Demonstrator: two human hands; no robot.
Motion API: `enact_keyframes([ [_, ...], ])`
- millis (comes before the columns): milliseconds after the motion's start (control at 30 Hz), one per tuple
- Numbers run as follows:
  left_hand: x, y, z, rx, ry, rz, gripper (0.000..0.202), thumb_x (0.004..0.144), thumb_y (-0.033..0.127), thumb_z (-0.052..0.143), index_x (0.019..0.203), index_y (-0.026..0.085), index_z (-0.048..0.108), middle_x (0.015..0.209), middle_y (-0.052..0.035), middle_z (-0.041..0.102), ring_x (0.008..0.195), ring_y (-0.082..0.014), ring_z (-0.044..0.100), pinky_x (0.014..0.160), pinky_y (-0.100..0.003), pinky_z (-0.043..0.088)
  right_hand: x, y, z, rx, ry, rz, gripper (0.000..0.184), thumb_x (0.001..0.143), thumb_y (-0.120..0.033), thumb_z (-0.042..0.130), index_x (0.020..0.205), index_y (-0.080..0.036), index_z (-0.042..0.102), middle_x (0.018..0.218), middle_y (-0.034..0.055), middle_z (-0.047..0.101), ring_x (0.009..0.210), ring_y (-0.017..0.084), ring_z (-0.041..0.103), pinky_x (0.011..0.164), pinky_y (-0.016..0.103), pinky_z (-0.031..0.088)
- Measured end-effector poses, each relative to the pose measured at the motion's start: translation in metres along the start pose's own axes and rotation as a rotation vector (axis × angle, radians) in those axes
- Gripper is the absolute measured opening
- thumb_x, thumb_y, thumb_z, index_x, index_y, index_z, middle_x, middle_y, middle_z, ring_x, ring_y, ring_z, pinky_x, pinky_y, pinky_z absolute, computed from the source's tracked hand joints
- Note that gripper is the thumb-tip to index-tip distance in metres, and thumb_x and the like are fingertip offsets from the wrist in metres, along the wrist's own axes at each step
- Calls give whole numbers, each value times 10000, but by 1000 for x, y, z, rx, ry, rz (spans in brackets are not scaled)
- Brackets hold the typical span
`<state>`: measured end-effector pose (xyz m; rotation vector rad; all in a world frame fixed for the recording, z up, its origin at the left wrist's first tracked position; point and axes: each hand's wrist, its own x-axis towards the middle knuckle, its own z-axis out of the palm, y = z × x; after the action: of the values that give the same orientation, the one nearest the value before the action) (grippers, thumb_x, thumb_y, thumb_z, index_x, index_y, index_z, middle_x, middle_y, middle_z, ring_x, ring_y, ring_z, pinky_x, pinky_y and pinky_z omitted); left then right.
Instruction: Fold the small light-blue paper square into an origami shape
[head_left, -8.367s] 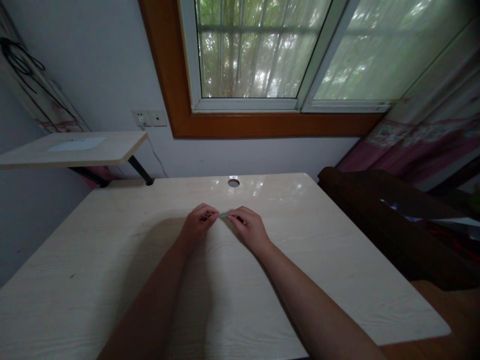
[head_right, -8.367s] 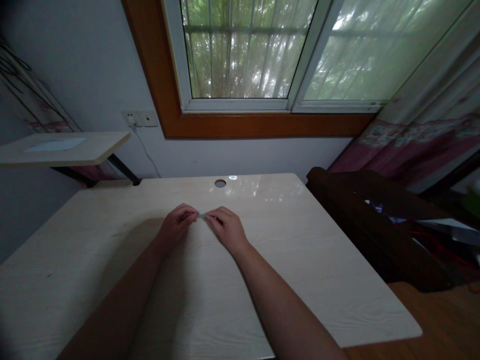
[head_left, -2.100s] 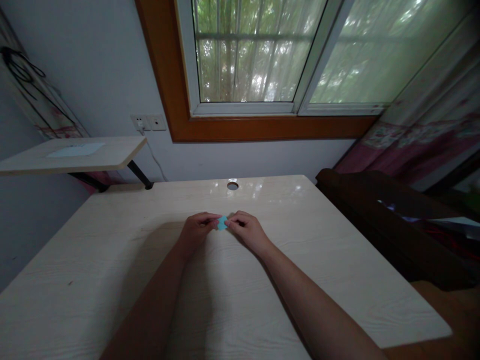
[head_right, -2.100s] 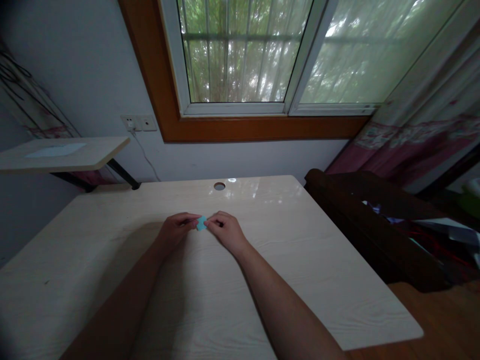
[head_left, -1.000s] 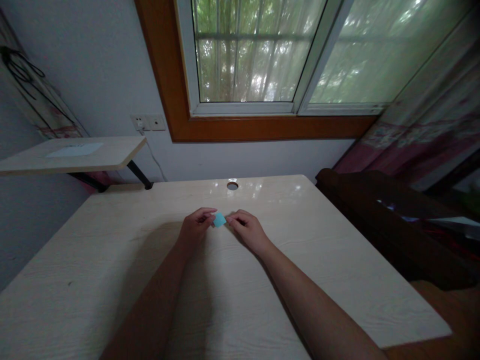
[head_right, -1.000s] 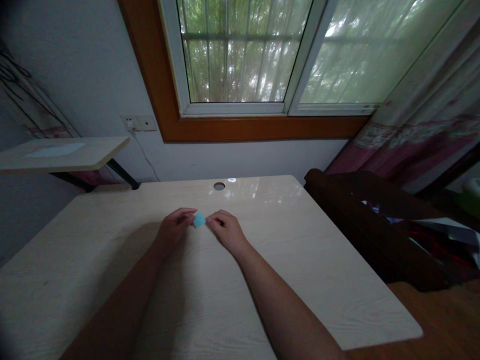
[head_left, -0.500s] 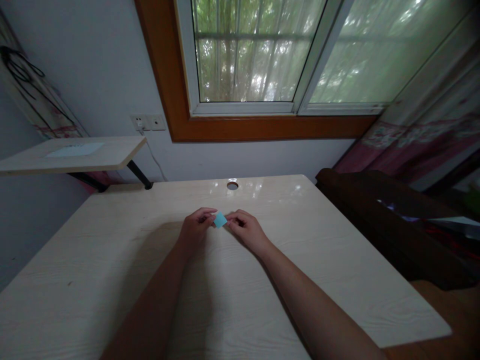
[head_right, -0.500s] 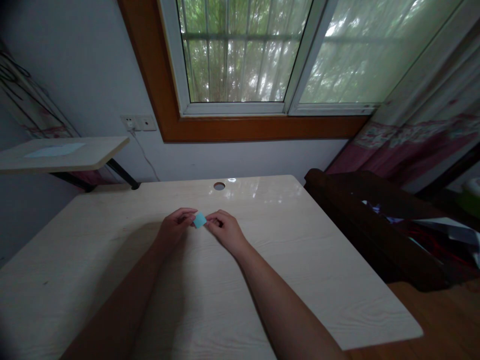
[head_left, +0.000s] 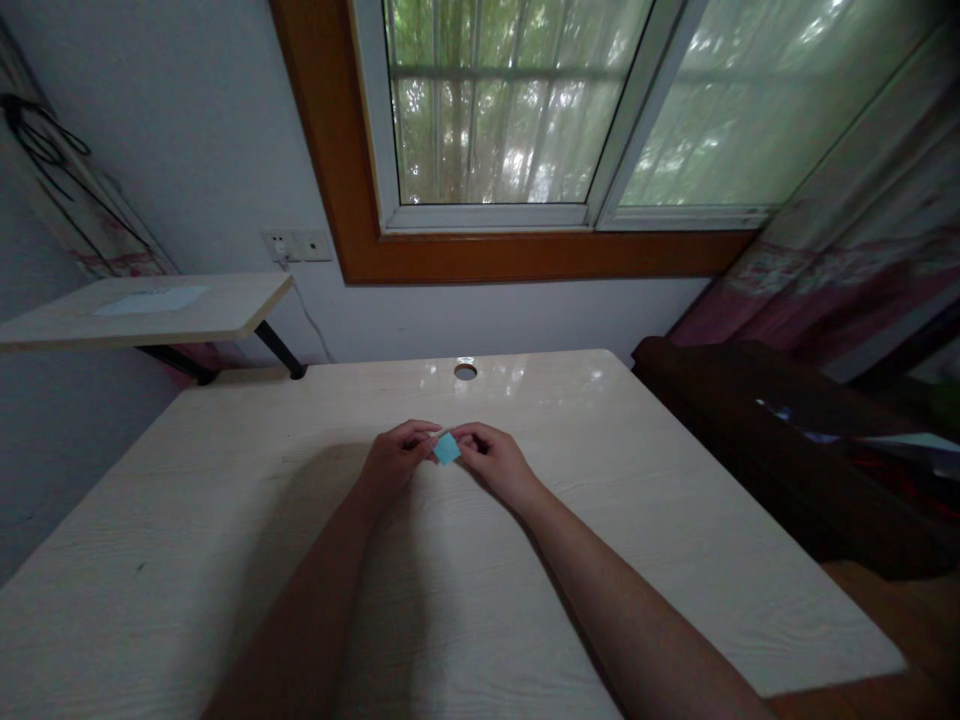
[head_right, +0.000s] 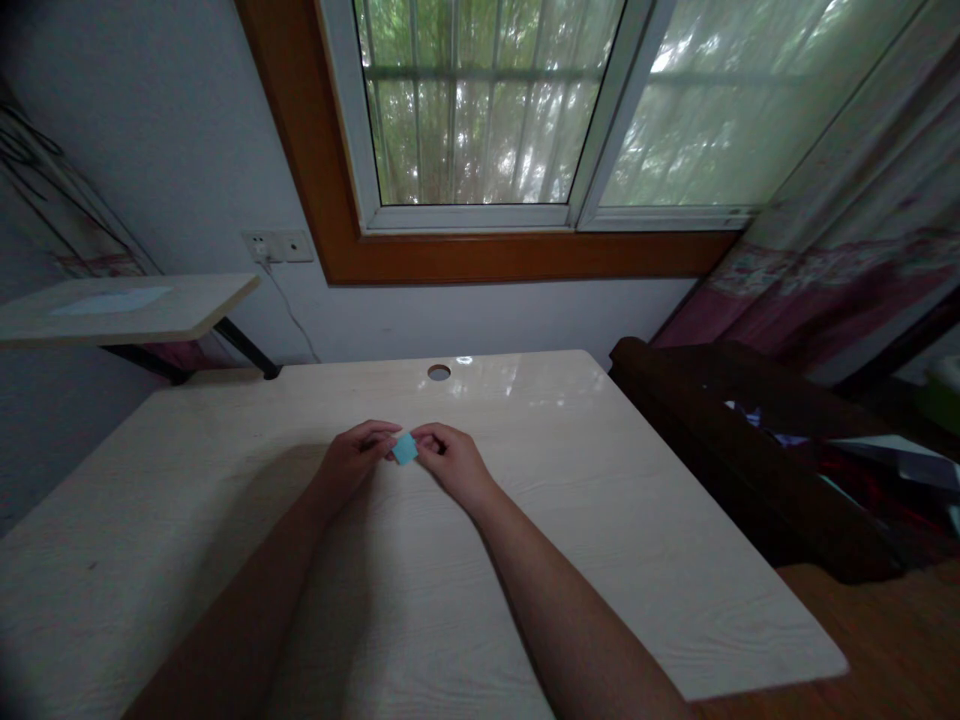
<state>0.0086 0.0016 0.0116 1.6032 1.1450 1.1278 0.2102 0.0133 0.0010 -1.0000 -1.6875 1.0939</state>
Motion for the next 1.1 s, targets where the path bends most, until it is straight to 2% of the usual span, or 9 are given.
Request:
enact_keyframes([
  [367,0,1,-1,45,-37,9,292,833,350,654,1057,167,695,810,-40,722,759,-164,672,722,-249,508,1,-4,-1,53,6,18,218,802,-306,645,964,-176,709,783,17,656,707,140,564,670,255,444],
  [633,-2,7,0,10,-35,25,290,812,316,672,1051,154,697,782,-36,697,740,-153,643,722,-253,498,3,-4,0,184,41,59,228,798,-300,642,978,-167,685,671,-22,566,614,114,504,600,243,405],
  [933,-2,6,-1,-12,-10,17,290,812,330,668,1035,147,697,758,-33,685,721,-150,643,694,-249,500,1,-3,0,126,21,11,344,756,-313,701,1072,-187,651,721,-31,566,651,110,500,622,236,405],
  [1100,-1,6,-1,18,-34,12,278,825,331,655,1029,149,707,816,-48,705,755,-158,649,715,-254,503,-1,-4,-1,73,-21,-14,375,774,-305,692,1128,-197,631,730,-29,582,660,114,516,634,237,415],
])
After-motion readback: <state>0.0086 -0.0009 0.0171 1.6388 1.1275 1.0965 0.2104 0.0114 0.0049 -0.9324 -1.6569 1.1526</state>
